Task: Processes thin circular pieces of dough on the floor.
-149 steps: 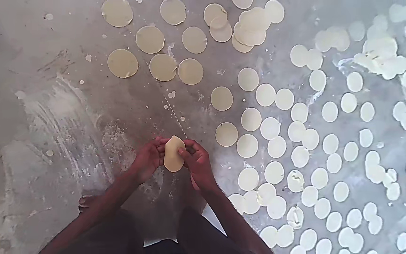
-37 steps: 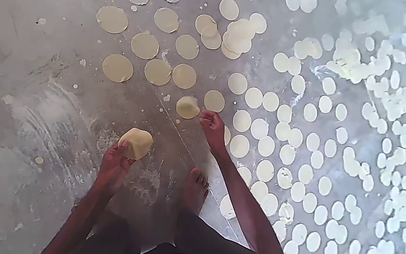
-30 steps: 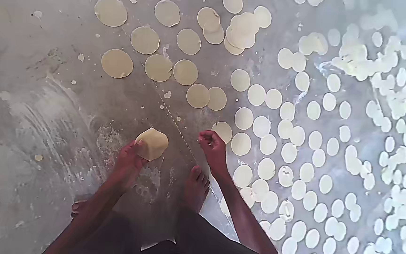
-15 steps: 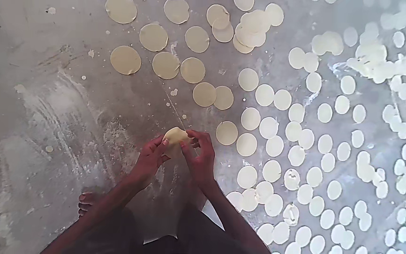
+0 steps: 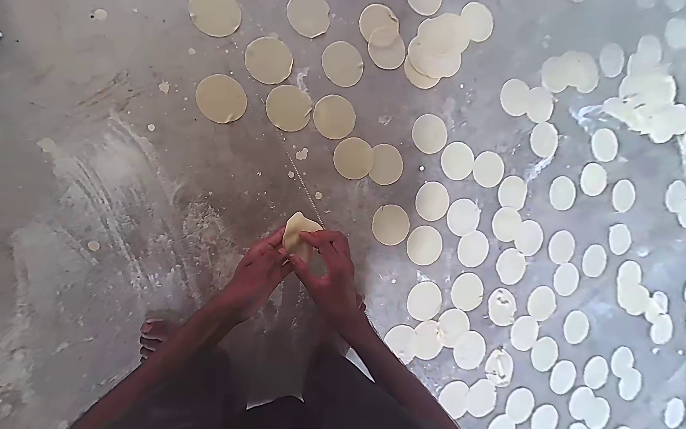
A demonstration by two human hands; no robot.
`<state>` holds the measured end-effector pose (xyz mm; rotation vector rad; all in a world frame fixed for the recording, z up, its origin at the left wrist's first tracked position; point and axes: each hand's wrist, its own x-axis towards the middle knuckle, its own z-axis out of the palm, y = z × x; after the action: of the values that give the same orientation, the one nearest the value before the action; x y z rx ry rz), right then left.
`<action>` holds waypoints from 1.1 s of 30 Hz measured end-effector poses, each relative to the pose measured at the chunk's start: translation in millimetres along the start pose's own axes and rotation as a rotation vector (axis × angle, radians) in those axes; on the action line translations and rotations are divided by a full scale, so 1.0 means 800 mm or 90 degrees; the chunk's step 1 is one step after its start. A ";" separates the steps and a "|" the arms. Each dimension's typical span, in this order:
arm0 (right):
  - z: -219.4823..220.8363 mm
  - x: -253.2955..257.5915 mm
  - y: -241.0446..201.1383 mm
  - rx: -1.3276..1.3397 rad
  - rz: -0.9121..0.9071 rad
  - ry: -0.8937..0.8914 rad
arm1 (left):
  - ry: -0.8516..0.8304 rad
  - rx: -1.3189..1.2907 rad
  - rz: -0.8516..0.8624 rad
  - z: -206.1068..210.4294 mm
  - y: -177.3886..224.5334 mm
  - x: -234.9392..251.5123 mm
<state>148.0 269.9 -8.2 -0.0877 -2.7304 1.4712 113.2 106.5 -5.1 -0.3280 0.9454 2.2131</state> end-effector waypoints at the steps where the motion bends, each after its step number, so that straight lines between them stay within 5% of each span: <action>1: 0.000 0.000 0.000 0.004 0.004 -0.003 | -0.006 0.019 0.004 0.000 0.001 -0.001; 24: 0.007 -0.003 0.002 0.041 0.015 0.015 | 0.116 0.171 0.063 0.008 -0.006 -0.001; 33: -0.001 0.000 -0.008 0.082 0.049 0.018 | 0.146 -0.004 -0.019 0.001 -0.009 0.005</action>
<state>148.0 267.5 -2.5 -0.2091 -2.6299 1.6488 115.2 112.5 -10.2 -0.6063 1.0465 2.1832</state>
